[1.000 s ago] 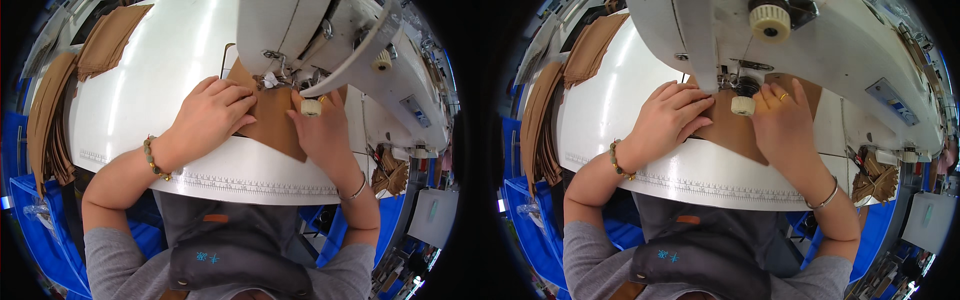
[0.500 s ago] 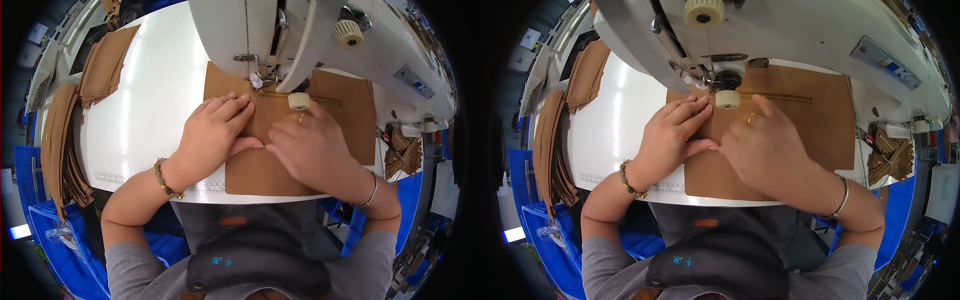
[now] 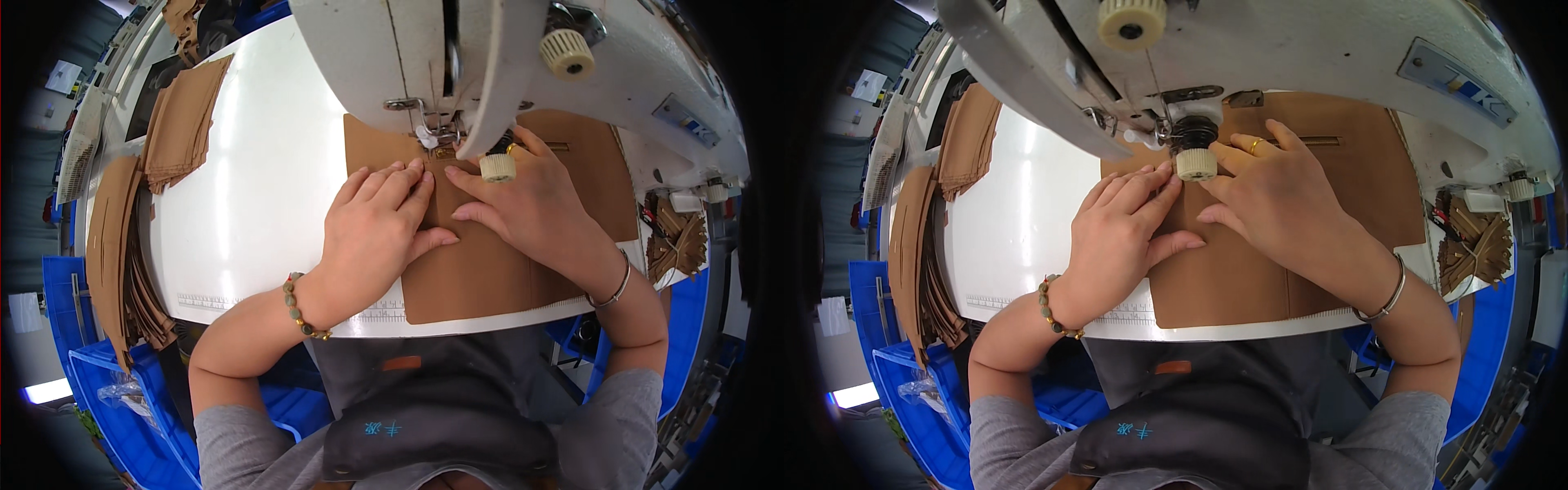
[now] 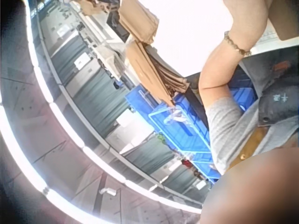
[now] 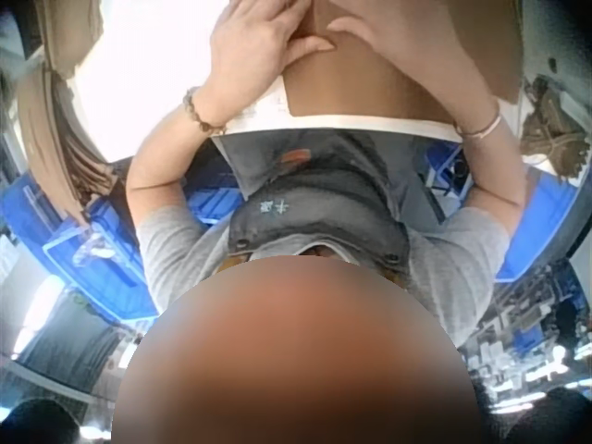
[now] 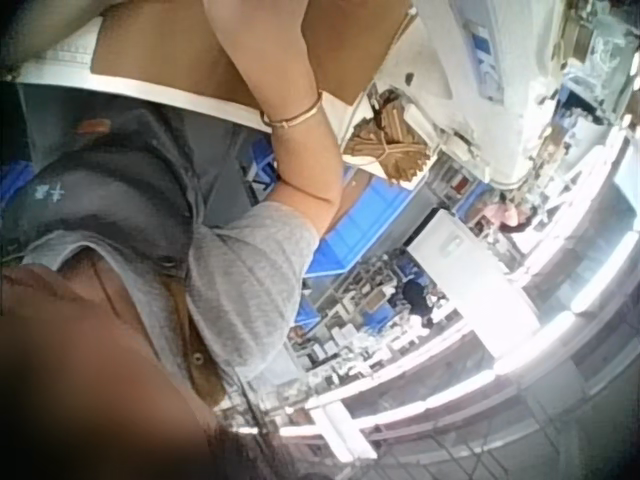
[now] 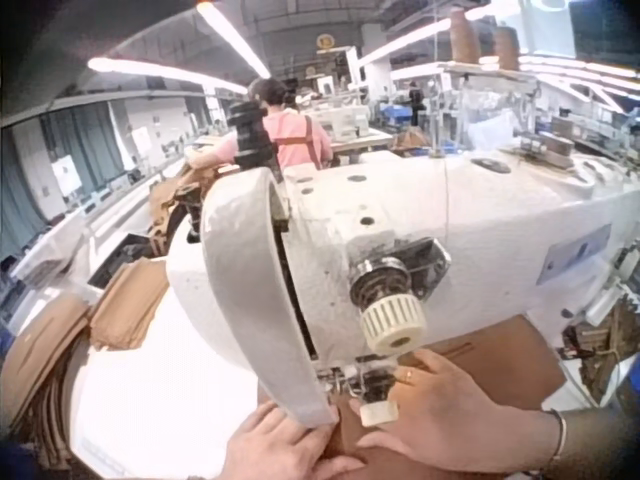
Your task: Sewing a zipper into a leather piece and assembling components using an industrial sewing machine.
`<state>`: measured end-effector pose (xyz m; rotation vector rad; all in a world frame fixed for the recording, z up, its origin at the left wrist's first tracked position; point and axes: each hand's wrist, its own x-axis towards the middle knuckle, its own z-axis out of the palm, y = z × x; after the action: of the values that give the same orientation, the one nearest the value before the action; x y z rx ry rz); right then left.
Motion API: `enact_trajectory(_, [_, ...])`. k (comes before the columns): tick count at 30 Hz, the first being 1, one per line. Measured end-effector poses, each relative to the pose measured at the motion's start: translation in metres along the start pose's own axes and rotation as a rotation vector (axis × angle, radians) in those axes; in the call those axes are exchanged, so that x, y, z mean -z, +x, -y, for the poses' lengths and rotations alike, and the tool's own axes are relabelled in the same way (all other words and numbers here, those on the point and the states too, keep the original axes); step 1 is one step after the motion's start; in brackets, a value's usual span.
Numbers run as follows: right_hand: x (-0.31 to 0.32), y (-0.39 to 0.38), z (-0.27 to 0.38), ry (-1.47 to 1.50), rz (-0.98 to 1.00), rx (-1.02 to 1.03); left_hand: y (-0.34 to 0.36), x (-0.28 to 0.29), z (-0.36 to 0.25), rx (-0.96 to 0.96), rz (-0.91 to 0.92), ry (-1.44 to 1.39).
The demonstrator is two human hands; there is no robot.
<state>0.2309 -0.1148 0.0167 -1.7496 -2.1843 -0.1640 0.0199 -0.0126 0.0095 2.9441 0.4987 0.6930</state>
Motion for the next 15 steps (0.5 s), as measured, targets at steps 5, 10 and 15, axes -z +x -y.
enact_trajectory(5, [-0.0021,0.0016,-0.0016,-0.039,0.014,-0.012,0.0031,-0.0023,0.0039,-0.002,-0.014,0.001])
enact_trajectory(10, [-0.0054,0.0033,-0.0059,-0.033,-0.008,-0.015,0.005,-0.0053,0.0093,0.004,0.005,0.008])
enact_trajectory(15, [-0.0065,0.0031,-0.0063,-0.03,-0.013,-0.011,0.0044,-0.0056,0.0095,0.007,0.028,0.037])
